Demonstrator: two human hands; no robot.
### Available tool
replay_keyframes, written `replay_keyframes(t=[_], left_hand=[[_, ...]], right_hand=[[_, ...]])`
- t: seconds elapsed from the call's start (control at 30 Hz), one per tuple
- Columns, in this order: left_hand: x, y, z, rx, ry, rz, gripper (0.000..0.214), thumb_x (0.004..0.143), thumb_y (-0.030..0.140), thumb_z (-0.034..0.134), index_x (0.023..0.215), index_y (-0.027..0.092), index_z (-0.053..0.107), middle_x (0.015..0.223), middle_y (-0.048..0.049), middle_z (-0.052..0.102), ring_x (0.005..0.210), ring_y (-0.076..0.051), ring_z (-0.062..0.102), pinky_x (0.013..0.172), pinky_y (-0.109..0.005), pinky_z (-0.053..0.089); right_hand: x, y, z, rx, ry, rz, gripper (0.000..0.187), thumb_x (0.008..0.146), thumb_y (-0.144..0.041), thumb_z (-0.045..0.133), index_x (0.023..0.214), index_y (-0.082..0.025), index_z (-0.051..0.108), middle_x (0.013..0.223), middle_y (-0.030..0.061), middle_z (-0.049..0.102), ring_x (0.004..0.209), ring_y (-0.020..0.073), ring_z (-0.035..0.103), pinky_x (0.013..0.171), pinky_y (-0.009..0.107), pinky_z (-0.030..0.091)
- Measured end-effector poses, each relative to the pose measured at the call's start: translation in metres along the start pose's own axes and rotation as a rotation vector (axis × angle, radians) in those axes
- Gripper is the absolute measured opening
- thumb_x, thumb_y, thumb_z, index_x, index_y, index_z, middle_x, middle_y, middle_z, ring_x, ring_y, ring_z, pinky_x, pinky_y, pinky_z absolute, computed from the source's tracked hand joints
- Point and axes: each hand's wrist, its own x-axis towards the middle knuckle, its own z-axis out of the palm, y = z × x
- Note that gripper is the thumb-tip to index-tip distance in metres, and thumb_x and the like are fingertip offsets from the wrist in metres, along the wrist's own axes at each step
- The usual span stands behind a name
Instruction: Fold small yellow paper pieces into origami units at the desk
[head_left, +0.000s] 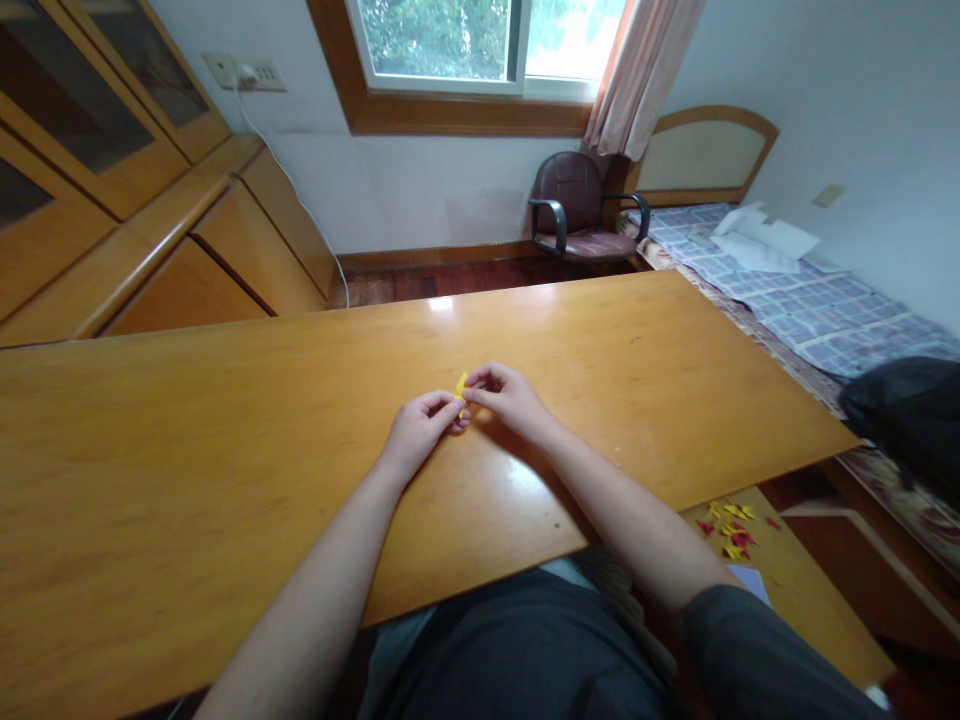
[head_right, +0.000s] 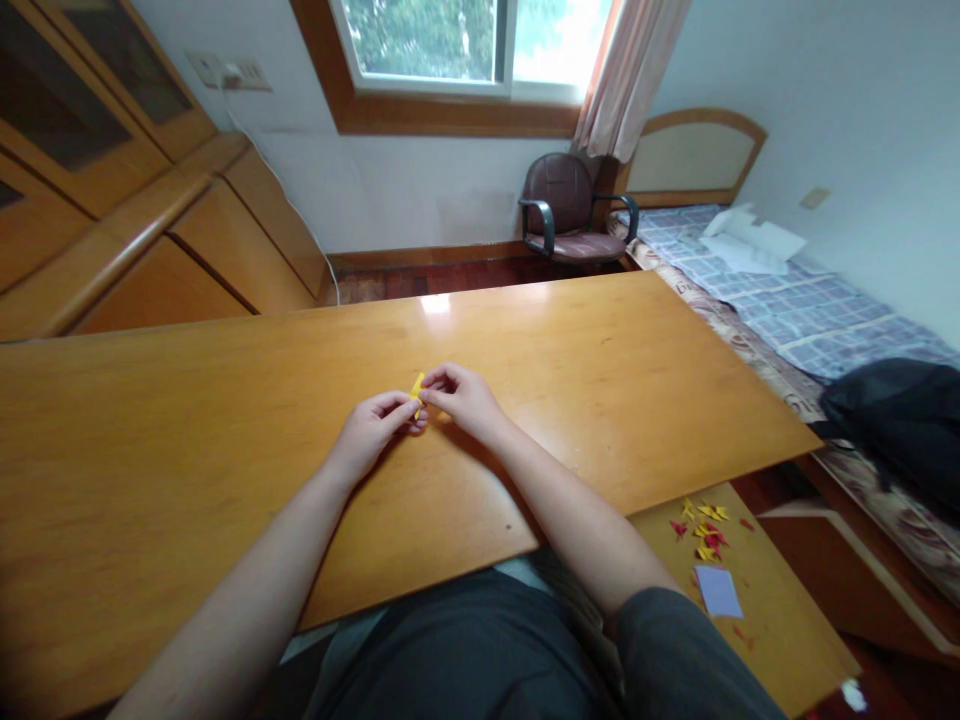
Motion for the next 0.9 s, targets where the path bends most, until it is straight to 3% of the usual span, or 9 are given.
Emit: replay_keyframes(t=[0.17,0.9], left_hand=[[-0.0001,-0.0031,-0.0012,0.071,0.006,0.004,0.034,0.073,0.049,0.078,0.074,0.016,0.07,0.073,-0.0054,0.073,0.067,-0.017,0.067,0.07,-0.029,0.054],[-0.0007,0.0017,-0.0037,-0.101,-0.046,-0.095,0.031,0.07,0.044,0.081,0.073,0.014,0.072,0.069,-0.0059,0.073,0.061,-0.015,0.065,0.064,-0.028,0.053]], right_hand=[[-0.0008,-0.0013,0.0004,-0.013,-0.005,0.0,0.024,0.068,-0.033,0.078,0.083,-0.019,0.066,0.077,-0.0008,0.068,0.073,0.0143,0.061,0.074,0.03,0.047],[-0.002,-0.0074,-0.0017,0.131,-0.012,0.045,0.027,0.062,-0.031,0.082,0.079,-0.018,0.065,0.074,-0.0019,0.065,0.071,0.0124,0.059,0.07,0.028,0.046]])
